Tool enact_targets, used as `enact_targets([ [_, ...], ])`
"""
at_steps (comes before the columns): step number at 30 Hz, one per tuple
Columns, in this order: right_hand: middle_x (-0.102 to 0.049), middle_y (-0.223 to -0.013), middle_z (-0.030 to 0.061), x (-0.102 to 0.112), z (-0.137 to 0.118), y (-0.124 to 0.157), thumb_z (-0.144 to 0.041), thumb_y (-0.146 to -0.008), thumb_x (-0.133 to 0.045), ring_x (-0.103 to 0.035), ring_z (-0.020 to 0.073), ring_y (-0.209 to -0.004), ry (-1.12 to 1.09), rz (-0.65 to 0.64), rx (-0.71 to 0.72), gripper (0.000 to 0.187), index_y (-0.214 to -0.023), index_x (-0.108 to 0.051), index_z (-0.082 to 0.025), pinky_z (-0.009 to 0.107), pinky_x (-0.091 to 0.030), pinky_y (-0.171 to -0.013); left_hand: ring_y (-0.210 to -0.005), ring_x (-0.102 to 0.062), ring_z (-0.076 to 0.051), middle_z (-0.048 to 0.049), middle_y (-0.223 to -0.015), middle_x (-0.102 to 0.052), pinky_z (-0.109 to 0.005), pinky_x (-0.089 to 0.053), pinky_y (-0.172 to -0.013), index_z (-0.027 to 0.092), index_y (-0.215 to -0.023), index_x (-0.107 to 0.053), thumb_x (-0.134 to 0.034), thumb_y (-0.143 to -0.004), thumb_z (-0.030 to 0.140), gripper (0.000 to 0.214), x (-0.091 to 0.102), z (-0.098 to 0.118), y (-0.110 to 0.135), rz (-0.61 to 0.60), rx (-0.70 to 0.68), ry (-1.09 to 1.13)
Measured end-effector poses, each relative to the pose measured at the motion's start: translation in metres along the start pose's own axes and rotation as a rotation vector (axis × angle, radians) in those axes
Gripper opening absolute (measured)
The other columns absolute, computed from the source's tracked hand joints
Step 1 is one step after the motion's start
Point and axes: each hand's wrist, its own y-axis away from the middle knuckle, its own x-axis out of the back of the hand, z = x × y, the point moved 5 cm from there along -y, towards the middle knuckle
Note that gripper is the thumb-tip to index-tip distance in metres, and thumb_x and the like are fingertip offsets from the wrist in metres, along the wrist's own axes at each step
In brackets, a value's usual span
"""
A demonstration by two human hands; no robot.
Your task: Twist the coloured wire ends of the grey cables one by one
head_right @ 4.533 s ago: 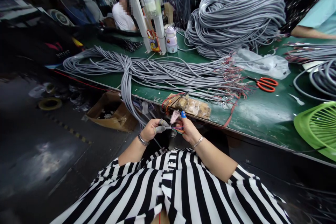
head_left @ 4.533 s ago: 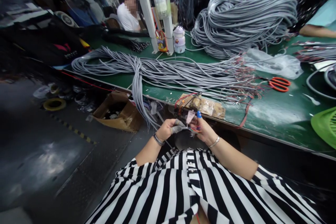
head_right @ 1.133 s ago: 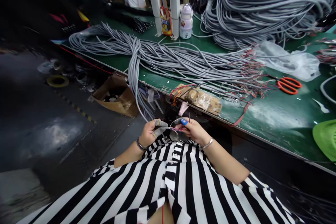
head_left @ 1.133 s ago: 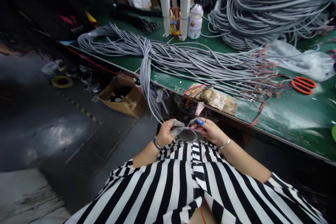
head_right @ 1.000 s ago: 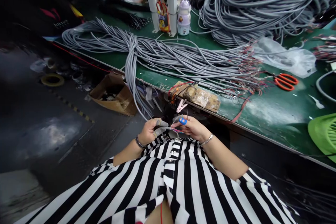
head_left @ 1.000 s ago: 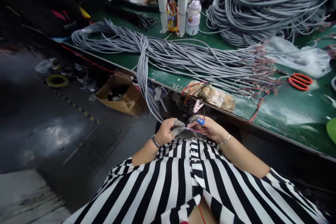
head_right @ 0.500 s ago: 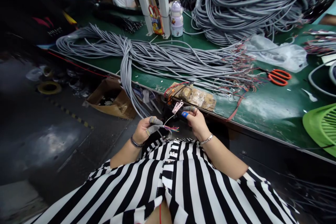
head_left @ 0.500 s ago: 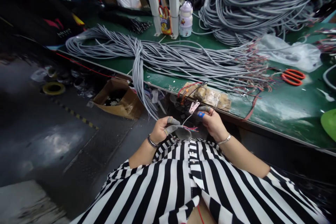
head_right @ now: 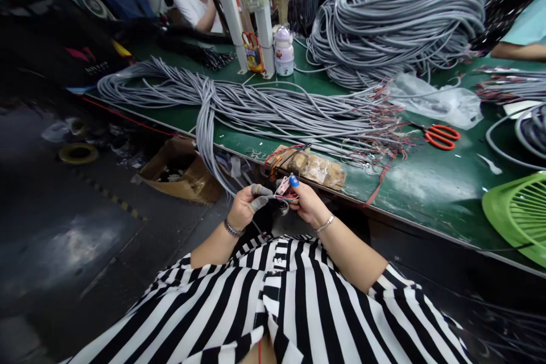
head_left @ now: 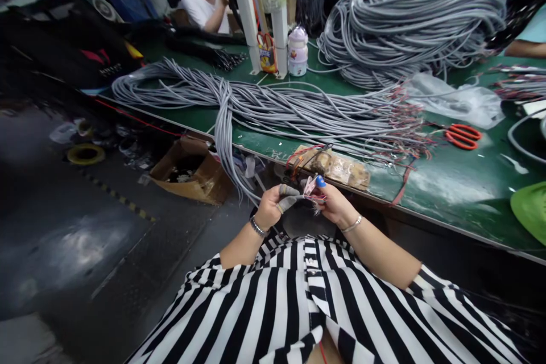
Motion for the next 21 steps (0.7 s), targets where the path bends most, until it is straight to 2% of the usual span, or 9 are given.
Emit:
enact_targets([
  [6, -0.036, -0.040, -0.0087, -0.002, -0.001, -0.004, -0.063, -0.065, -0.076, -0.021, 0.0042, -0.036, -0.082, 0.025, 0.019, 0.049, -0.072, -0.063, -0.016, 0.021, -0.014, -0.037, -0.073, -0.064, -0.014, -0.0046, -0.080, -0.071, -0.026, -0.052, -0.074, 0.014, -0.085, -0.071, -0.078, -0.072, 0.037, 0.027, -0.002, -0.011, -0.003, -0.028, 0.032, -0.028],
  [9, -0.033, -0.038, -0.0093, -0.003, -0.001, -0.005, -0.066, -0.064, -0.075, -0.023, 0.0048, -0.036, -0.060, 0.025, 0.053, 0.051, -0.067, -0.060, -0.017, 0.021, -0.020, -0.037, -0.073, -0.064, -0.014, -0.0047, -0.080, -0.071, -0.026, -0.053, -0.074, 0.014, -0.085, -0.071, -0.078, -0.073, 0.037, 0.027, -0.003, -0.015, -0.003, -0.040, 0.054, -0.024],
  [12, -0.030, -0.038, -0.0099, -0.003, -0.001, -0.006, -0.067, -0.064, -0.074, -0.023, 0.0048, -0.036, -0.058, -0.004, 0.068, 0.052, -0.066, -0.058, -0.018, 0.021, -0.022, -0.036, -0.072, -0.064, -0.014, -0.0049, -0.079, -0.072, -0.026, -0.052, -0.072, 0.014, -0.085, -0.071, -0.078, -0.071, 0.038, 0.029, -0.006, -0.017, -0.004, -0.051, 0.082, -0.026],
  [17, -0.051, -0.050, -0.0051, 0.001, 0.006, -0.005, -0.068, -0.066, -0.072, -0.029, 0.0040, -0.036, -0.130, 0.027, -0.014, 0.053, -0.072, -0.058, -0.018, 0.020, -0.017, -0.034, -0.071, -0.064, -0.014, -0.0056, -0.078, -0.072, -0.025, -0.051, -0.069, 0.013, -0.084, -0.071, -0.079, -0.071, 0.039, 0.031, -0.007, -0.015, -0.005, -0.074, 0.106, -0.024],
  [21, -0.057, -0.058, -0.0030, 0.008, 0.014, 0.000, -0.069, -0.065, -0.072, -0.031, 0.0037, -0.038, -0.222, 0.019, -0.080, 0.056, -0.066, -0.047, -0.019, 0.018, -0.014, -0.034, -0.070, -0.063, -0.014, -0.0060, -0.076, -0.072, -0.024, -0.050, -0.067, 0.012, -0.084, -0.072, -0.079, -0.071, 0.040, 0.032, -0.004, -0.009, 0.002, -0.117, 0.113, -0.022],
])
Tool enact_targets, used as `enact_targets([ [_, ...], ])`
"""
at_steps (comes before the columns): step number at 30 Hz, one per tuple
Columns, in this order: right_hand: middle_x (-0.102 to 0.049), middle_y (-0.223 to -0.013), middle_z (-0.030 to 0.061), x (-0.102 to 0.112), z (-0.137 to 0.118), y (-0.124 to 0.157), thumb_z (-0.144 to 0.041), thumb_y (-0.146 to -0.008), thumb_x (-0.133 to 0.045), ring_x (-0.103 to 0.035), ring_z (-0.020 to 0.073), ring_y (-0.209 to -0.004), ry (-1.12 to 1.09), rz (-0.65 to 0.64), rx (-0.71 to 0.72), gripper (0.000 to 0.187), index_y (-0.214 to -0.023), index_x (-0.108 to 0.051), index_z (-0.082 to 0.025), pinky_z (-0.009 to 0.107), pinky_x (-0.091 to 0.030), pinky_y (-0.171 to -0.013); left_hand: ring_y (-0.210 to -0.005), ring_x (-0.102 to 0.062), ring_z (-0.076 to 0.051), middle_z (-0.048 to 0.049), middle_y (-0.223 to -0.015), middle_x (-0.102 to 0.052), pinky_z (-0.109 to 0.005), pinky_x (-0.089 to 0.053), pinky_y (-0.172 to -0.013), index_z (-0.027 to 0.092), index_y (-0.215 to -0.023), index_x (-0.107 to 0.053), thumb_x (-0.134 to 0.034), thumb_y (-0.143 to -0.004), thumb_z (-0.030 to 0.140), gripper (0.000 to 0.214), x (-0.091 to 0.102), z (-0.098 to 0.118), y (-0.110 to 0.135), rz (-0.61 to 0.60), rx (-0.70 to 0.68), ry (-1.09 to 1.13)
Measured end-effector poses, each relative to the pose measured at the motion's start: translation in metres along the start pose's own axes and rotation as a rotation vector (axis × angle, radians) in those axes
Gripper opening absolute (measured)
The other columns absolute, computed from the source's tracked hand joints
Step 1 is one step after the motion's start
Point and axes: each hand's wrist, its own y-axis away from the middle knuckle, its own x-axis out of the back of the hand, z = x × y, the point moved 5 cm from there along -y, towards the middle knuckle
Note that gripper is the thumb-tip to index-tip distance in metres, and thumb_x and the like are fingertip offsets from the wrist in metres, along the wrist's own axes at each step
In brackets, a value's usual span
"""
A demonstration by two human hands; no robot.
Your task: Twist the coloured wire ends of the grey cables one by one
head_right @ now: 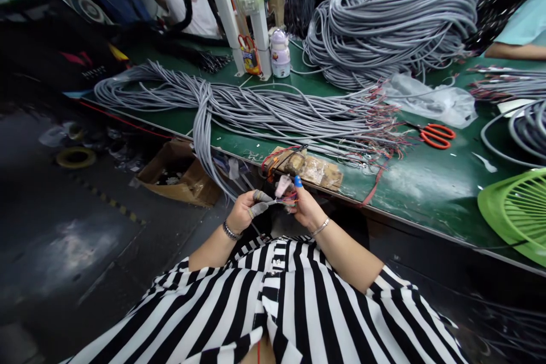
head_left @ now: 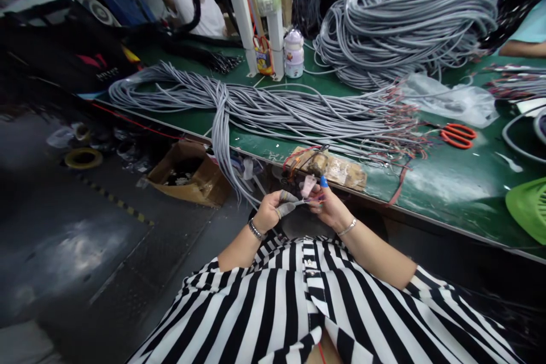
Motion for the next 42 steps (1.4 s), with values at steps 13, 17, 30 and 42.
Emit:
enact_targets([
  [13, -0.037, -0.047, -0.0073, 0.021, 0.016, 0.013, -0.062, -0.068, -0.073, -0.016, 0.0040, -0.043, 0.265, -0.102, -0.045, 0.050, -0.074, -0.063, -0.014, 0.020, -0.006, -0.039, -0.072, -0.066, -0.015, -0.0068, -0.082, -0.072, -0.024, -0.053, -0.068, 0.013, -0.090, -0.071, -0.072, -0.079, 0.039, 0.028, 0.027, -0.013, 0.061, 0.157, 0.048, 0.001],
  [17, -0.043, -0.051, -0.0066, 0.012, 0.019, 0.019, -0.052, -0.069, -0.077, -0.019, 0.0035, -0.042, 0.329, -0.131, 0.005, 0.041, -0.072, -0.057, -0.016, 0.021, -0.008, -0.041, -0.079, -0.066, -0.015, -0.0070, -0.087, -0.072, -0.026, -0.054, -0.073, 0.014, -0.095, -0.070, -0.068, -0.083, 0.035, 0.024, 0.027, -0.007, 0.057, 0.170, -0.052, -0.151],
  [30, -0.055, -0.062, -0.0018, 0.009, -0.001, 0.041, -0.057, -0.069, -0.074, -0.032, 0.0052, -0.046, 0.595, -0.044, 0.187, 0.044, -0.077, -0.059, -0.016, 0.021, -0.021, -0.042, -0.079, -0.065, -0.016, -0.0051, -0.085, -0.069, -0.029, -0.053, -0.073, 0.019, -0.103, -0.069, -0.064, -0.086, 0.021, 0.018, 0.008, 0.020, 0.050, 0.140, -0.581, -0.796],
  [42, -0.065, -0.072, 0.0049, -0.003, -0.027, 0.055, -0.057, -0.088, -0.052, -0.057, 0.0158, -0.065, 1.047, -0.008, 0.638, 0.043, -0.080, -0.067, -0.017, 0.029, -0.047, -0.063, -0.072, -0.068, -0.015, -0.0061, -0.079, -0.073, -0.025, -0.052, -0.067, 0.016, -0.096, -0.069, -0.052, -0.093, 0.029, 0.021, 0.028, 0.024, 0.045, 0.014, -0.467, -0.832],
])
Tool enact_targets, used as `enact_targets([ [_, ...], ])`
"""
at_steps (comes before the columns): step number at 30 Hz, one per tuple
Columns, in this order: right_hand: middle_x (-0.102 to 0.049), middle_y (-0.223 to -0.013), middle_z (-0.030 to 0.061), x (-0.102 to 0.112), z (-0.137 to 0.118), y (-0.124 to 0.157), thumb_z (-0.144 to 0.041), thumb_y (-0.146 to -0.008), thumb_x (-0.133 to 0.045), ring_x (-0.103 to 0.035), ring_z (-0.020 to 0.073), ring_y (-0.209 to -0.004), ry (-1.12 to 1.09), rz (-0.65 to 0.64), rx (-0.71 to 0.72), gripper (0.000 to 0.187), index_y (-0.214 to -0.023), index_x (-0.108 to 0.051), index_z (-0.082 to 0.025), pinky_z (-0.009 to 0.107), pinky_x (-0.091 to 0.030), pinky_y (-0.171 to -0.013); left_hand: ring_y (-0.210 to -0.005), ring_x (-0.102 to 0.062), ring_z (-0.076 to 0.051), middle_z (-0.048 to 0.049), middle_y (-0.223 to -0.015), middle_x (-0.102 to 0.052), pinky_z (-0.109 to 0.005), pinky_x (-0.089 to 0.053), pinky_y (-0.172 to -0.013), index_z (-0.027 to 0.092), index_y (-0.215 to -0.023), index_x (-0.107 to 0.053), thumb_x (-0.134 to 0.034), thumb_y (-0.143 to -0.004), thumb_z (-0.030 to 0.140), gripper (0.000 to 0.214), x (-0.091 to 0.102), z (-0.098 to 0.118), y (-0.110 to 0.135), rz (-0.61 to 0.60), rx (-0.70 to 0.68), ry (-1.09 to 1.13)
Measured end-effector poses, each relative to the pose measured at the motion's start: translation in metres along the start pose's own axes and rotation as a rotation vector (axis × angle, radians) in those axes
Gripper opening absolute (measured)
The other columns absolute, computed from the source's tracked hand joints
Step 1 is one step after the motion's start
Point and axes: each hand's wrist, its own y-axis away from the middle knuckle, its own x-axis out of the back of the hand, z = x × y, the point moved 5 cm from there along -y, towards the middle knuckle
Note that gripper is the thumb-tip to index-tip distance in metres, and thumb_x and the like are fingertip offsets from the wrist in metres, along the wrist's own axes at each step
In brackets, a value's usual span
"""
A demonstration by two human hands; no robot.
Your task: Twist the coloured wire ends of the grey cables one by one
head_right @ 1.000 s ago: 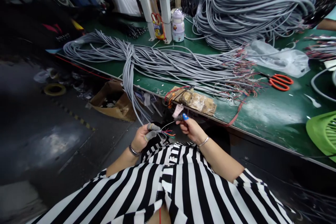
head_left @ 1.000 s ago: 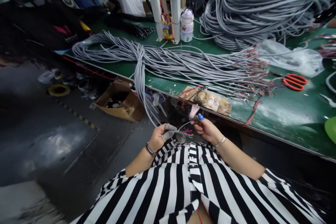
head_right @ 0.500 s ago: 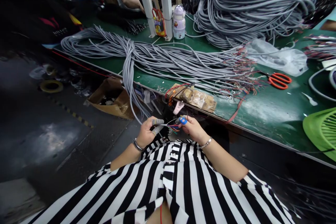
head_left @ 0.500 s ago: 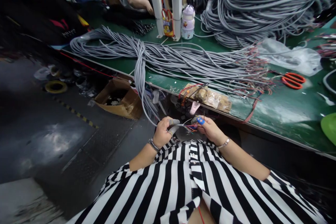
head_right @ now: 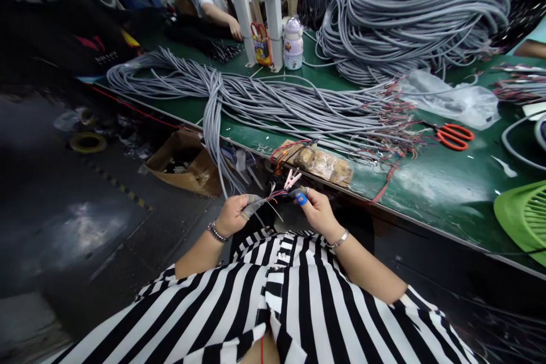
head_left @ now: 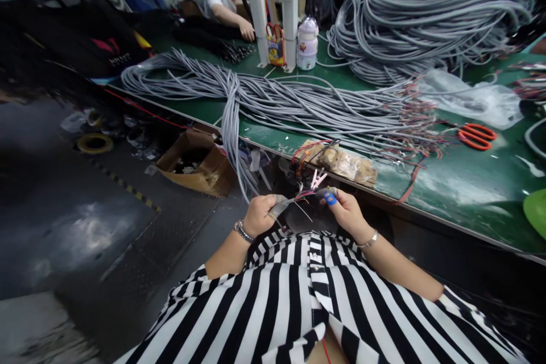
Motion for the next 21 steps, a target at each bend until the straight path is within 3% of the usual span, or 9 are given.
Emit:
enact_targets([
  [3, -0.064, -0.070, 0.0045, 0.000, -0.003, -0.001, -0.059, -0.088, -0.052, -0.054, 0.0144, -0.062, 0.005, -0.046, -0.026, 0.046, -0.084, -0.069, -0.017, 0.027, -0.045, -0.059, -0.070, -0.068, -0.014, -0.0055, -0.078, -0.073, -0.023, -0.051, -0.067, 0.017, -0.092, -0.070, -0.052, -0.093, 0.032, 0.023, 0.004, -0.001, -0.003, -0.060, 0.017, 0.130],
  [7, -0.056, -0.062, 0.0015, -0.004, -0.012, -0.006, -0.065, -0.087, -0.049, -0.045, 0.0114, -0.055, -0.070, -0.243, -0.105, 0.053, -0.085, -0.069, -0.015, 0.024, -0.039, -0.052, -0.063, -0.064, -0.013, -0.0048, -0.071, -0.070, -0.022, -0.046, -0.061, 0.016, -0.088, -0.070, -0.051, -0.093, 0.036, 0.028, 0.001, 0.000, -0.007, -0.211, 0.000, 0.213],
  [13, -0.065, -0.077, 0.0033, -0.021, -0.028, -0.012, -0.058, -0.077, -0.066, -0.056, 0.0145, -0.070, -0.213, -0.565, -0.192, 0.044, -0.083, -0.067, -0.014, 0.028, -0.047, -0.069, -0.062, -0.063, -0.014, -0.0051, -0.069, -0.069, -0.023, -0.043, -0.060, 0.020, -0.082, -0.072, -0.057, -0.089, 0.041, 0.027, -0.007, 0.005, -0.016, -0.363, 0.005, 0.250],
  [18, -0.061, -0.068, -0.0004, -0.028, -0.022, -0.010, -0.049, -0.076, -0.071, -0.052, 0.0109, -0.060, -0.210, -0.568, -0.209, 0.035, -0.078, -0.066, -0.014, 0.024, -0.045, -0.058, -0.062, -0.063, -0.015, -0.0050, -0.068, -0.069, -0.023, -0.043, -0.060, 0.020, -0.080, -0.072, -0.059, -0.088, 0.041, 0.025, -0.009, 0.011, -0.025, -0.403, -0.018, 0.257],
  [21, -0.058, -0.062, -0.0014, -0.027, -0.020, -0.008, -0.049, -0.079, -0.069, -0.049, 0.0098, -0.055, -0.189, -0.502, -0.192, 0.035, -0.074, -0.063, -0.015, 0.022, -0.041, -0.051, -0.062, -0.064, -0.015, -0.0041, -0.071, -0.070, -0.022, -0.044, -0.060, 0.020, -0.094, -0.072, -0.059, -0.088, 0.038, 0.024, -0.012, 0.012, -0.024, -0.432, 0.009, 0.244],
])
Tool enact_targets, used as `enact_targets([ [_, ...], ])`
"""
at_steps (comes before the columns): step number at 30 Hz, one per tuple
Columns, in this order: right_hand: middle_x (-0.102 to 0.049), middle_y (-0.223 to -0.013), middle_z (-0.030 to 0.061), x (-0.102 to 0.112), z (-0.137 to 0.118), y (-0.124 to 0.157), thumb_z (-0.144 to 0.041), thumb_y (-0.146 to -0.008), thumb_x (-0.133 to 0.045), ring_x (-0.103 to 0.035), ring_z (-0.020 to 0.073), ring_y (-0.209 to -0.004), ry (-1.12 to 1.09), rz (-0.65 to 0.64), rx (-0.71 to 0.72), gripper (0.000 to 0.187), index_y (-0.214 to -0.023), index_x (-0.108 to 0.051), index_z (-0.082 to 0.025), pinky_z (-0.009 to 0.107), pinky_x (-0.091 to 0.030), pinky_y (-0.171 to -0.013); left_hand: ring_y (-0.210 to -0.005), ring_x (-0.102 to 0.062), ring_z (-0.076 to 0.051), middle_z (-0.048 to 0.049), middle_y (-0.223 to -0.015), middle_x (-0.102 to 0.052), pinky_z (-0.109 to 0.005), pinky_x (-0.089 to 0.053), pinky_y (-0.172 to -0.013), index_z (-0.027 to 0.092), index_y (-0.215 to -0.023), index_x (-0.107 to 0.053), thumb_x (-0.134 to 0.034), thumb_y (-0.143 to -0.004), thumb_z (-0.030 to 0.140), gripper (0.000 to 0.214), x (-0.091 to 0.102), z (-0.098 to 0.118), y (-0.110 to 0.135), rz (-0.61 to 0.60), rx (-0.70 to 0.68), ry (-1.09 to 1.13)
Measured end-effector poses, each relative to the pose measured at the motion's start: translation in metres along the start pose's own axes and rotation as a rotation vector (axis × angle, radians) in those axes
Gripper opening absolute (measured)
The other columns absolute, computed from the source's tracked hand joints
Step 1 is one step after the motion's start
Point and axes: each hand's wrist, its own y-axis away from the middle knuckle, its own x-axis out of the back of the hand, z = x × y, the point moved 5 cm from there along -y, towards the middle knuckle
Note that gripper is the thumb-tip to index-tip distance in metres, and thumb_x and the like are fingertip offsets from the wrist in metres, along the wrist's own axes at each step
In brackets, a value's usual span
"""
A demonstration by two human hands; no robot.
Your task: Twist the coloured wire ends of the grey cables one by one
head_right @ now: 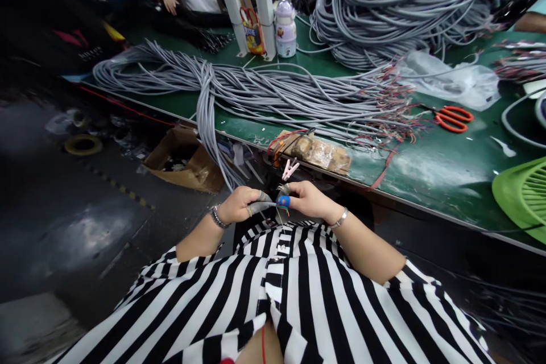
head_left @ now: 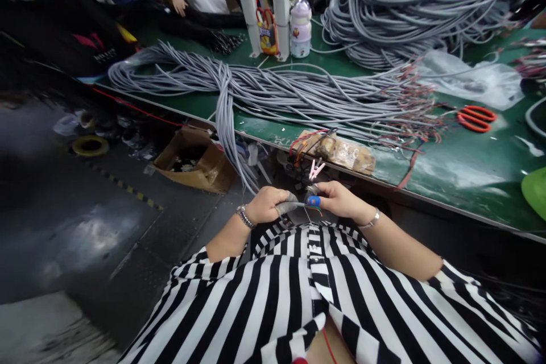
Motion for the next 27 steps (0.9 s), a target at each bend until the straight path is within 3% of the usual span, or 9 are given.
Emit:
enact_targets([
  [3, -0.054, -0.057, -0.0029, -0.001, 0.002, 0.003, -0.054, -0.078, -0.067, -0.045, 0.0084, -0.050, -0.047, 0.027, -0.013, 0.040, -0.070, -0.058, -0.016, 0.022, -0.038, -0.047, -0.065, -0.067, -0.015, -0.0040, -0.075, -0.072, -0.022, -0.047, -0.063, 0.019, -0.108, -0.068, -0.062, -0.087, 0.035, 0.028, -0.002, 0.000, 0.001, 0.054, 0.020, 0.050],
  [9, -0.056, -0.056, -0.0020, -0.001, 0.004, 0.006, -0.058, -0.078, -0.065, -0.047, 0.0086, -0.048, -0.109, -0.024, -0.049, 0.044, -0.071, -0.059, -0.015, 0.022, -0.039, -0.047, -0.076, -0.069, -0.018, -0.0077, -0.081, -0.073, -0.026, -0.051, -0.072, 0.019, -0.096, -0.072, -0.061, -0.088, 0.034, 0.021, 0.004, 0.013, -0.001, 0.205, -0.089, 0.000],
  [12, -0.055, -0.056, -0.0023, -0.001, 0.001, 0.003, -0.055, -0.076, -0.069, -0.046, 0.0081, -0.048, -0.083, -0.037, -0.048, 0.042, -0.067, -0.059, -0.015, 0.022, -0.037, -0.046, -0.072, -0.068, -0.018, -0.0078, -0.078, -0.072, -0.027, -0.050, -0.069, 0.019, -0.093, -0.074, -0.062, -0.087, 0.039, 0.024, 0.001, 0.014, -0.003, 0.100, -0.063, 0.072],
  [14, -0.055, -0.057, -0.0024, -0.005, -0.002, -0.004, -0.054, -0.072, -0.073, -0.045, 0.0081, -0.050, -0.080, -0.028, -0.034, 0.042, -0.065, -0.059, -0.015, 0.021, -0.037, -0.048, -0.071, -0.067, -0.018, -0.0084, -0.079, -0.073, -0.027, -0.049, -0.067, 0.018, -0.091, -0.074, -0.063, -0.086, 0.043, 0.028, -0.006, 0.008, -0.003, -0.040, -0.011, 0.256],
  [16, -0.056, -0.059, -0.0018, -0.012, -0.002, -0.014, -0.056, -0.071, -0.073, -0.047, 0.0089, -0.053, -0.105, 0.007, -0.018, 0.044, -0.065, -0.059, -0.015, 0.022, -0.039, -0.050, -0.060, -0.062, -0.016, -0.0083, -0.073, -0.071, -0.026, -0.046, -0.057, 0.015, -0.085, -0.074, -0.065, -0.082, 0.049, 0.035, -0.014, -0.003, 0.000, -0.098, 0.086, 0.531],
  [18, -0.057, -0.060, -0.0011, -0.019, 0.001, -0.024, -0.059, -0.072, -0.070, -0.048, 0.0099, -0.055, -0.128, 0.089, -0.005, 0.045, -0.066, -0.059, -0.016, 0.023, -0.040, -0.052, -0.044, -0.049, -0.009, -0.0062, -0.063, -0.067, -0.024, -0.035, -0.043, 0.013, -0.078, -0.071, -0.071, -0.074, 0.055, 0.042, -0.018, -0.018, 0.004, -0.005, 0.191, 0.825],
  [21, -0.057, -0.058, -0.0007, -0.027, 0.008, -0.031, -0.060, -0.076, -0.066, -0.048, 0.0109, -0.055, -0.048, 0.216, 0.014, 0.045, -0.064, -0.057, -0.017, 0.025, -0.041, -0.055, -0.033, -0.031, -0.003, 0.0007, -0.048, -0.056, -0.022, -0.021, -0.037, 0.014, -0.068, -0.063, -0.078, -0.062, 0.058, 0.047, -0.016, -0.037, 0.012, 0.296, 0.241, 1.141],
  [24, -0.056, -0.056, 0.0003, -0.034, 0.005, -0.026, -0.055, -0.085, -0.056, -0.047, 0.0118, -0.053, 0.116, 0.238, 0.061, 0.045, -0.060, -0.054, -0.018, 0.026, -0.039, -0.053, -0.029, -0.023, -0.004, 0.0077, -0.034, -0.031, -0.023, -0.022, -0.039, 0.016, -0.057, -0.055, -0.068, -0.072, 0.057, 0.046, -0.009, -0.043, 0.020, 0.501, 0.201, 1.280],
  [27, -0.056, -0.057, 0.0017, -0.041, -0.015, -0.015, -0.046, -0.091, -0.052, -0.047, 0.0133, -0.053, 0.248, 0.191, 0.244, 0.037, -0.066, -0.059, -0.020, 0.028, -0.039, -0.053, -0.028, -0.018, -0.005, 0.0085, -0.035, -0.018, -0.024, -0.023, -0.040, 0.017, -0.052, -0.049, -0.055, -0.084, 0.055, 0.050, -0.002, -0.045, 0.027, 0.610, 0.216, 1.307],
])
